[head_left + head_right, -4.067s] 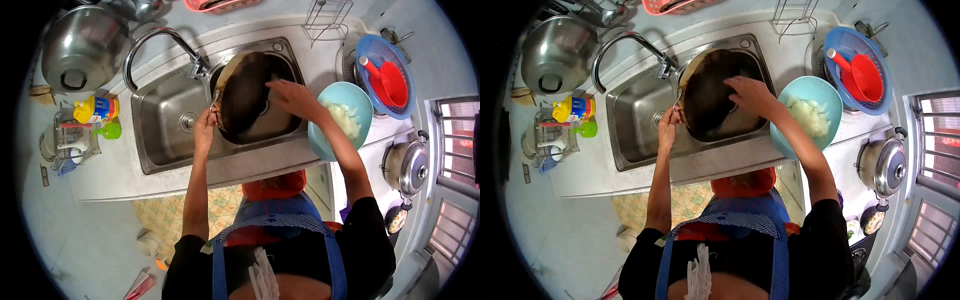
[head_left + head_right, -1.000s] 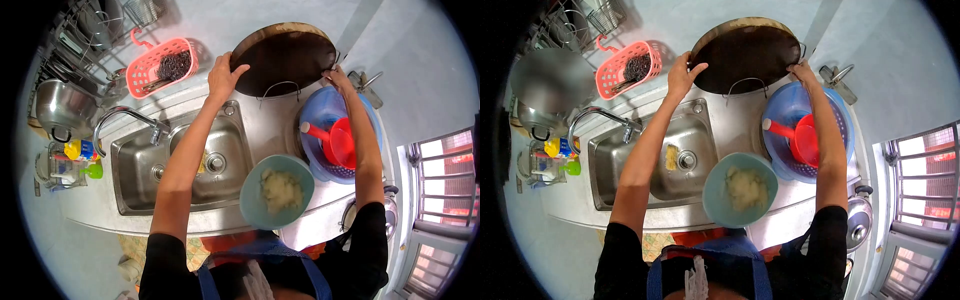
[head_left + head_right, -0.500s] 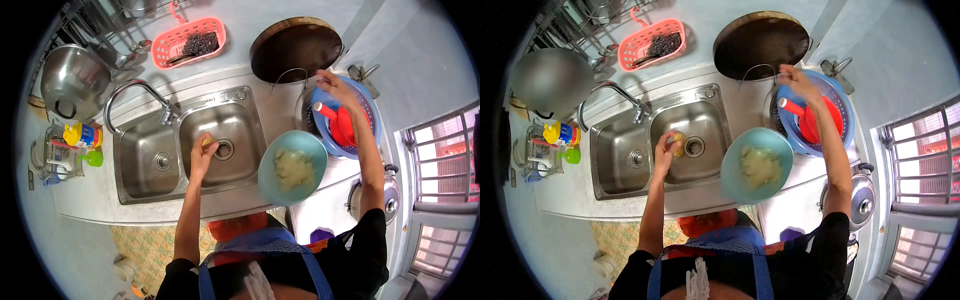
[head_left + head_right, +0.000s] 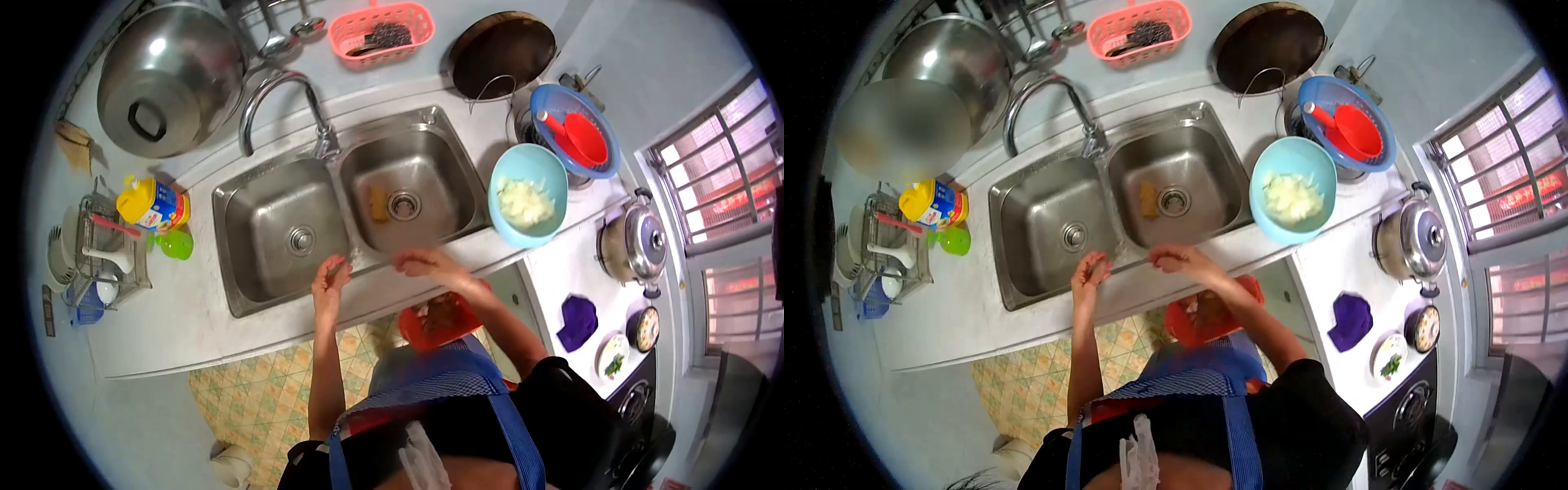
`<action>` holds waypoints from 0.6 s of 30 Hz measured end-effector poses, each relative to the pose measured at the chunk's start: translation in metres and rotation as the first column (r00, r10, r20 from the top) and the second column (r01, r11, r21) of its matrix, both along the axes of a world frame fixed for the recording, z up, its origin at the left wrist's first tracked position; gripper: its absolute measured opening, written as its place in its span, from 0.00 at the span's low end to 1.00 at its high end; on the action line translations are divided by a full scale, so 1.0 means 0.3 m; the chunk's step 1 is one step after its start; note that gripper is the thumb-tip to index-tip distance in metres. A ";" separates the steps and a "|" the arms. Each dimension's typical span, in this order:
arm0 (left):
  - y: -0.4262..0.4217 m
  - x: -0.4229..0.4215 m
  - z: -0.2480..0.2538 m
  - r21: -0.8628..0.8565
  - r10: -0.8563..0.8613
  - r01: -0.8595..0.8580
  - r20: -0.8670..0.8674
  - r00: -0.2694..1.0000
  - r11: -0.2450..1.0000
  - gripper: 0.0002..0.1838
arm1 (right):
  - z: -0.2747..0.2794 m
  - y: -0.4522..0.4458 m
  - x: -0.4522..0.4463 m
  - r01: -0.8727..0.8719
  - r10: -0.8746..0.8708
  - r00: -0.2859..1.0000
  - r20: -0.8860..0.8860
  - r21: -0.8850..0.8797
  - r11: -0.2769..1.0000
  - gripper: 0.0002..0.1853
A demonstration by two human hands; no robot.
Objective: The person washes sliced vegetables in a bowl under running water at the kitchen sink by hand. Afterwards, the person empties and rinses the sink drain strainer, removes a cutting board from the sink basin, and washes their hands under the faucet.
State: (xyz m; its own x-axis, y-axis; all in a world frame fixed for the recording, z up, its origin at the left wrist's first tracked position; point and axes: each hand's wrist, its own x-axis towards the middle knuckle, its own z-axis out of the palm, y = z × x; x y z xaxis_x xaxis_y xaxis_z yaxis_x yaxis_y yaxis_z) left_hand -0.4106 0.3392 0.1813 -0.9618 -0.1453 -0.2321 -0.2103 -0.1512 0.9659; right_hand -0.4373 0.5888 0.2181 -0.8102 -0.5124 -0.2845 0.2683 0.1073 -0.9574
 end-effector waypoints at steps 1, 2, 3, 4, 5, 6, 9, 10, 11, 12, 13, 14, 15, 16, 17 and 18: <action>-0.039 0.022 0.004 -0.001 -0.027 0.027 -0.005 1.000 1.000 0.18 | -0.010 -0.070 0.056 -0.006 0.007 1.000 0.022 -0.082 0.997 0.14; -0.069 0.041 0.020 -0.004 -0.053 0.053 -0.012 0.999 0.999 0.18 | -0.016 -0.126 0.099 -0.010 0.017 0.999 0.041 -0.166 0.986 0.13; -0.099 0.064 0.040 0.031 -0.032 0.033 -0.008 0.999 0.999 0.17 | -0.020 -0.175 0.132 -0.003 0.010 0.999 0.039 -0.167 0.986 0.13; -0.135 0.080 0.042 0.027 -0.044 0.044 -0.011 0.999 0.999 0.17 | -0.024 -0.217 0.159 -0.029 0.038 0.998 0.050 -0.174 0.984 0.13; -0.171 0.089 0.035 0.041 -0.035 0.034 0.010 0.999 0.999 0.16 | -0.028 -0.248 0.169 -0.054 0.065 0.996 0.057 -0.178 0.983 0.13; -0.200 0.093 0.026 0.058 -0.025 0.023 0.031 0.999 0.998 0.16 | -0.034 -0.269 0.171 -0.042 0.052 0.997 0.053 -0.176 0.983 0.13; -0.264 0.093 -0.001 0.059 -0.018 0.016 0.036 0.999 0.998 0.15 | -0.076 -0.296 0.162 -0.052 0.056 0.998 0.018 -0.170 0.984 0.13; -0.278 0.093 -0.004 0.061 -0.019 0.017 0.037 0.999 0.998 0.15 | -0.087 -0.296 0.149 -0.029 0.034 0.999 0.024 -0.167 0.986 0.13; -0.288 0.091 -0.006 0.087 -0.006 0.002 0.048 0.999 0.996 0.15 | -0.096 -0.290 0.139 -0.010 0.014 0.999 0.029 -0.164 0.986 0.13; -0.294 0.089 -0.008 0.113 0.008 -0.015 0.060 0.998 0.993 0.14 | -0.104 -0.280 0.131 -0.013 0.018 0.999 0.029 -0.162 0.987 0.13; -0.300 0.095 -0.017 0.112 0.012 -0.018 0.058 0.998 0.994 0.14 | -0.103 -0.271 0.121 0.008 0.003 0.997 0.071 -0.146 0.989 0.13; -0.307 0.084 -0.020 0.105 0.046 -0.053 0.066 0.997 0.993 0.14 | -0.096 -0.268 0.089 0.031 -0.017 0.995 0.103 -0.135 0.990 0.13; -0.314 0.084 -0.026 0.096 0.075 -0.083 0.085 0.994 0.992 0.13 | -0.111 -0.266 0.069 0.037 -0.023 0.994 0.103 -0.143 0.989 0.13; -0.317 0.082 -0.018 0.090 0.070 -0.078 0.087 0.994 0.993 0.13 | -0.131 -0.262 0.045 0.023 -0.011 0.997 0.078 -0.152 0.988 0.13; -0.319 0.074 -0.010 0.084 0.063 -0.071 0.098 0.993 0.994 0.13 | -0.148 -0.257 0.017 0.003 0.005 0.999 0.049 -0.158 0.988 0.13; -0.323 0.063 -0.003 0.078 0.058 -0.067 0.109 0.992 0.995 0.13 | -0.166 -0.256 -0.007 0.001 0.006 0.999 0.048 -0.162 0.987 0.13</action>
State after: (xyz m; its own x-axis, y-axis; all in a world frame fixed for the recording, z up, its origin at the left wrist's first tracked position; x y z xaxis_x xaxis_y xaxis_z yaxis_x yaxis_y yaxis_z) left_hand -0.3916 0.2421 0.1803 -0.9205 -0.1805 -0.3465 -0.2992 -0.2446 0.9223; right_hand -0.4395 0.5122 0.1683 -0.7963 -0.5569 -0.2363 0.3143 -0.0470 -0.9482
